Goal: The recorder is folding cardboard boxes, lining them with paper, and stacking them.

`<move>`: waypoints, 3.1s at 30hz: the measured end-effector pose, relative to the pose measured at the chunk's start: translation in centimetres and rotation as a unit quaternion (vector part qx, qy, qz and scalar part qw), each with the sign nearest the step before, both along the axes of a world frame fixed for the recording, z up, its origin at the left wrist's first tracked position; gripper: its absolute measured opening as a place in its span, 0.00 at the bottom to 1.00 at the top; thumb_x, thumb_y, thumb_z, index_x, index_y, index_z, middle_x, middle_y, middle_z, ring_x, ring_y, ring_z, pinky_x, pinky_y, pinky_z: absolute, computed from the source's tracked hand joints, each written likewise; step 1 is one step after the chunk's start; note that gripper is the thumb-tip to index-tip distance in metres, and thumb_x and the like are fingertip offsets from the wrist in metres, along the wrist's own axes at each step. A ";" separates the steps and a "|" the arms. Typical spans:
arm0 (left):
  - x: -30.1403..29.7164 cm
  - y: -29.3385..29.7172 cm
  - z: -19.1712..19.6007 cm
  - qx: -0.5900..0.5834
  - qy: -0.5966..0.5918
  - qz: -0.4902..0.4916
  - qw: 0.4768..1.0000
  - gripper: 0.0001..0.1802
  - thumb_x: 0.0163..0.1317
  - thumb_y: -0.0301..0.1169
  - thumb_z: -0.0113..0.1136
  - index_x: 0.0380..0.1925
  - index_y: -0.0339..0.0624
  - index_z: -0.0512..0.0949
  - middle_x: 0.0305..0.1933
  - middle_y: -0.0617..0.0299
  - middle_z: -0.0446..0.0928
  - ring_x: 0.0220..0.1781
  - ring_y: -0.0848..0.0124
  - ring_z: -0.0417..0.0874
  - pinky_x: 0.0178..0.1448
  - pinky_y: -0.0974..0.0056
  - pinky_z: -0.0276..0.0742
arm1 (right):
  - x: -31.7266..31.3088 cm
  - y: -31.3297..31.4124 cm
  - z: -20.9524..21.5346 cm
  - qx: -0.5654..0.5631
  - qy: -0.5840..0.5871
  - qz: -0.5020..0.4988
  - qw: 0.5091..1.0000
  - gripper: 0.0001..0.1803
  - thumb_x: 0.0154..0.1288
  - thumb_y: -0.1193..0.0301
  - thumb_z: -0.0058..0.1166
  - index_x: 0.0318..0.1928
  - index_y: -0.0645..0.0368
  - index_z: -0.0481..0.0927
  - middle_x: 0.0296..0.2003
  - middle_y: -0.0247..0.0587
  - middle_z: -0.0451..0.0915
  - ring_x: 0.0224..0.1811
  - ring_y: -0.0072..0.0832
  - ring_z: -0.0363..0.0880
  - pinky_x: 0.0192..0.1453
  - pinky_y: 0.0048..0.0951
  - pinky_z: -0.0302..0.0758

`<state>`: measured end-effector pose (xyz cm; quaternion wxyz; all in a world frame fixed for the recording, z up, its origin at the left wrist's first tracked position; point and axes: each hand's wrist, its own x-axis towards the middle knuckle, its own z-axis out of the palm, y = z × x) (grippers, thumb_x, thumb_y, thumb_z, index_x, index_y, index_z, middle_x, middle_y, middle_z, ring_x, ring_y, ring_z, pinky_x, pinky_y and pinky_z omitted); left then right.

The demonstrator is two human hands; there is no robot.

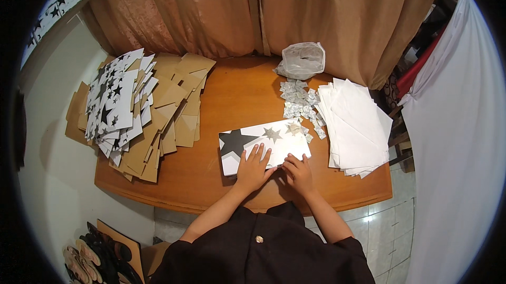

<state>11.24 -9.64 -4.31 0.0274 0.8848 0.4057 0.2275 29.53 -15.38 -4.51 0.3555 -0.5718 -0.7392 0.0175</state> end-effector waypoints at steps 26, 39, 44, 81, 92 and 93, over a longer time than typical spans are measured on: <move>-2.0 0.4 0.9 -0.034 -0.046 0.031 0.998 0.31 0.59 0.44 0.56 0.57 0.37 0.67 0.64 0.46 0.64 0.67 0.58 0.64 0.65 0.43 0.59 | 7.0 10.4 -0.5 -0.180 0.167 -0.044 0.968 0.42 0.55 0.53 0.57 0.64 0.64 0.60 0.65 0.58 0.57 0.68 0.48 0.55 0.70 0.37 0.52; -3.1 -0.2 -1.5 0.050 -0.025 0.029 0.998 0.23 0.60 0.38 0.54 0.53 0.39 0.72 0.58 0.55 0.72 0.61 0.63 0.71 0.59 0.47 0.65 | 6.5 12.6 -1.3 -0.170 0.179 -0.063 0.967 0.31 0.44 0.62 0.67 0.47 0.64 0.70 0.37 0.46 0.77 0.38 0.34 0.76 0.42 0.31 0.73; -6.2 -2.0 -2.4 0.063 -0.051 0.066 0.995 0.18 0.59 0.34 0.54 0.50 0.45 0.75 0.55 0.63 0.75 0.59 0.67 0.72 0.61 0.48 0.62 | 4.3 8.9 -0.7 -0.275 0.220 -0.081 0.933 0.27 0.43 0.63 0.70 0.39 0.60 0.68 0.33 0.38 0.74 0.35 0.26 0.72 0.40 0.28 0.71; -6.1 -21.7 18.4 0.154 -0.574 0.293 0.749 0.31 0.63 0.25 0.50 0.65 0.30 0.54 0.64 0.53 0.63 0.65 0.70 0.64 0.67 0.67 0.56 | -9.8 -1.8 13.2 -0.066 0.357 0.601 0.712 0.55 0.47 0.61 0.68 0.68 0.66 0.46 0.63 0.53 0.53 0.66 0.43 0.53 0.68 0.41 0.51; -18.7 -32.5 37.6 0.313 -0.376 0.246 0.837 0.35 0.65 0.35 0.44 0.68 0.33 0.46 0.71 0.49 0.50 0.72 0.63 0.50 0.72 0.63 0.43 | -29.4 -8.0 31.5 0.023 0.438 0.712 0.548 0.40 0.54 0.67 0.64 0.64 0.57 0.56 0.61 0.48 0.56 0.64 0.38 0.57 0.66 0.37 0.56; -20.3 -33.4 38.9 0.338 -0.328 0.253 0.845 0.36 0.66 0.39 0.41 0.69 0.33 0.43 0.73 0.49 0.46 0.74 0.63 0.45 0.73 0.62 0.38 | -30.6 -9.6 33.9 -0.059 0.451 0.724 0.518 0.38 0.55 0.68 0.63 0.63 0.56 0.57 0.60 0.46 0.58 0.60 0.35 0.62 0.62 0.34 0.61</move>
